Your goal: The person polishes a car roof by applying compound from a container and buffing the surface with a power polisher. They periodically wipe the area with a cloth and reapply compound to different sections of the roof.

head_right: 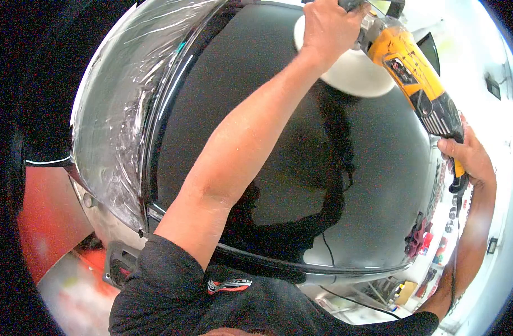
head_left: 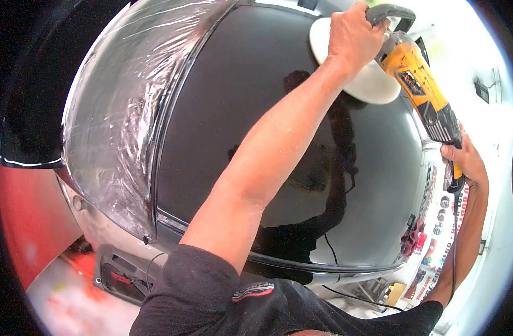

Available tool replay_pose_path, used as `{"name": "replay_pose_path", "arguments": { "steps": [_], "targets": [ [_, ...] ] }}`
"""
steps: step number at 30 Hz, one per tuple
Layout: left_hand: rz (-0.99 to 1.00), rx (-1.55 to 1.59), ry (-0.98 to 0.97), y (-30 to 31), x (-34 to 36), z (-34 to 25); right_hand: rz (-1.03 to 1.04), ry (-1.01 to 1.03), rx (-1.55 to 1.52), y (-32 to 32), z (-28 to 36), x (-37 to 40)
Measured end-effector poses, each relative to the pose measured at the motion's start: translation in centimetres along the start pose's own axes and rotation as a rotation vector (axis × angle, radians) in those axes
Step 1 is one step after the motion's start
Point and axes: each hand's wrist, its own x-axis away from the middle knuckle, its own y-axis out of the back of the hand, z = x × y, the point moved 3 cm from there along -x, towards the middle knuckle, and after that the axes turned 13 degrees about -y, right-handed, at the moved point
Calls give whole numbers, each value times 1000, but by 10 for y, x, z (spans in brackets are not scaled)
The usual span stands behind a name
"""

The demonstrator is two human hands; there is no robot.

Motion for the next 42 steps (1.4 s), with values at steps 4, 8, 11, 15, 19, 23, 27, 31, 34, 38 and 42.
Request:
{"name": "replay_pose_path", "arguments": {
  "steps": [4,8,11,15,19,23,27,31,34,38,42],
  "targets": [
    [-105,-25,-119,31,-9,-29,-28,-21,102,-14,39,44],
    [-98,-228,61,98,-32,38,90,44,185,-68,102,-38],
    [-176,-583,-184,122,-49,86,212,132,252,-96,133,-69],
    [4,-1354,-566,144,-70,127,291,306,320,-107,148,-99],
    [-204,-410,-85,147,-64,81,82,336,395,-106,144,-100],
    [-187,-446,-92,119,-59,79,158,311,329,-87,125,-111],
    [-86,-391,-58,57,-45,75,203,219,166,-49,69,-99],
    [-86,-379,-212,-16,-15,72,162,53,71,-8,0,-90],
    [72,-231,-12,-73,13,46,48,-71,33,21,-59,-66],
    [215,-111,73,-155,51,24,14,-181,-56,57,-135,-36],
    [185,99,123,-220,85,18,-32,-229,-111,87,-202,-23]
  ]
}}
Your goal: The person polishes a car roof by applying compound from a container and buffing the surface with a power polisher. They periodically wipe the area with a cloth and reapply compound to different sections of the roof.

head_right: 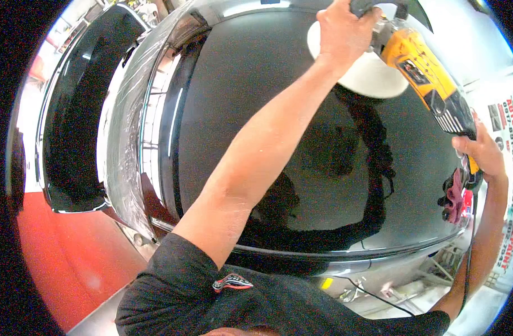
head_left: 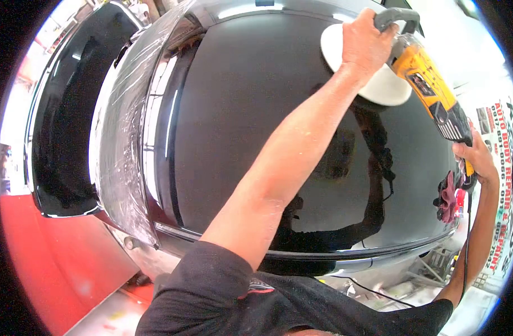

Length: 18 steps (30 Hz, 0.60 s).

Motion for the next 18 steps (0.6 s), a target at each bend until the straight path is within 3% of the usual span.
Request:
{"name": "replay_pose_path", "arguments": {
  "steps": [5,7,9,10,13,14,18],
  "targets": [
    [91,-21,22,-51,8,2,-36,-15,-45,25,-43,6],
    [89,34,54,-46,3,9,-39,-9,-30,21,-32,0],
    [31,28,-41,-39,-4,15,-96,6,-8,18,-21,-3],
    [-1,23,-89,-32,-9,21,-72,-95,64,8,11,7],
    [13,-142,-56,37,-40,34,10,73,75,-17,61,-29],
    [35,-95,81,61,-48,30,-46,91,64,-25,78,-36],
    [-167,-349,-169,150,-82,59,61,244,177,-70,162,-69]
  ]
}}
